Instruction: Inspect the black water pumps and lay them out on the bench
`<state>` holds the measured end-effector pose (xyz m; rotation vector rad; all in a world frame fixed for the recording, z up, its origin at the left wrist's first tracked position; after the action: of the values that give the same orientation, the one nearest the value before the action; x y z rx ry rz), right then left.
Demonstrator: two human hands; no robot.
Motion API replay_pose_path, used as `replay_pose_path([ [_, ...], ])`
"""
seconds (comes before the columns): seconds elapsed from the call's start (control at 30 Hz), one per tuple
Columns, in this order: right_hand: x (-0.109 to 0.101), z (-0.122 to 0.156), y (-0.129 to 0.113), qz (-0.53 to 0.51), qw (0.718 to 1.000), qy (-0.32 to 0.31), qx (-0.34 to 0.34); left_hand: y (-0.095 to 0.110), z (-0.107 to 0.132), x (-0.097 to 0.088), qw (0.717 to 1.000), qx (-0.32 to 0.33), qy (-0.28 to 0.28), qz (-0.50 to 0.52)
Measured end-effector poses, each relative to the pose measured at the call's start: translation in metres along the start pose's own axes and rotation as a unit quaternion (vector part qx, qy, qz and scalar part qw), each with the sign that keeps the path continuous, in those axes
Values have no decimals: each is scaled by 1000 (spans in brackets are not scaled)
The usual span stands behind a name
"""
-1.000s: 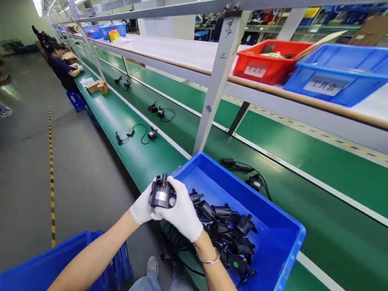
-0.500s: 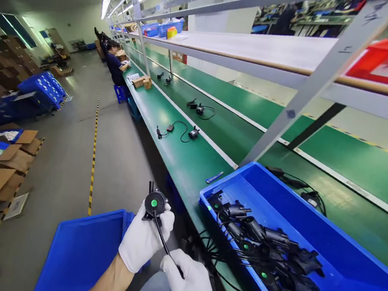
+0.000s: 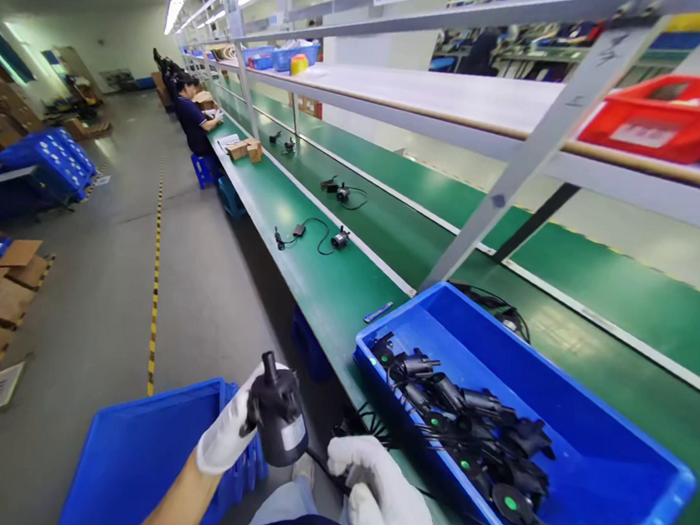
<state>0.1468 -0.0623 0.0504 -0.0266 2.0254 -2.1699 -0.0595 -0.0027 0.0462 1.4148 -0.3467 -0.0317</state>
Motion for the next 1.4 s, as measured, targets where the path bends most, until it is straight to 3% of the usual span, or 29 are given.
replay_pose_path([
  [0.07, 5, -5, 2, -44, 999, -10, 15, 14, 9, -1, 980, 109, 5, -164],
  [0.13, 12, -10, 3, -77, 996, -23, 27, 27, 19, 6, 918, 233, 18, -321],
  [0.2, 16, -14, 1, -106, 993, -31, 34, 33, 26, 13, 862, 306, 36, -401],
  [0.27, 17, -15, -2, -119, 992, -34, 33, 35, 28, 17, 830, 330, 51, -446],
  [0.37, 16, -16, -6, -108, 993, -34, 18, 36, 28, 19, 813, 326, 60, -479],
  [0.8, 10, -15, -1, -162, 984, -24, 71, 27, 29, 22, 880, 230, 48, -412],
  [0.97, 11, -11, 7, -205, 974, -39, 87, 19, 29, 22, 902, 165, 46, -396],
  [1.07, 11, -10, 4, -207, 974, -35, 86, 17, 31, 21, 901, 156, 51, -401],
  [1.23, 8, -11, -8, -144, 987, -16, 68, 17, 32, 22, 888, 193, 57, -413],
  [1.4, 6, -11, -7, -131, 990, -13, 44, 18, 31, 23, 898, 175, 65, -398],
])
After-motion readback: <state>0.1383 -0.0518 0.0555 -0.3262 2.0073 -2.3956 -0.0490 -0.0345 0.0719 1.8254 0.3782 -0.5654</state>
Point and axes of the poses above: each hand's wrist, its own z-axis away from the middle knuckle, its own x-axis out of the palm, y = z × x, the point moved 5 cm from there along -z, towards the middle knuckle, and after that the axes turned 10 degrees about -z, right-handed, at the moved point
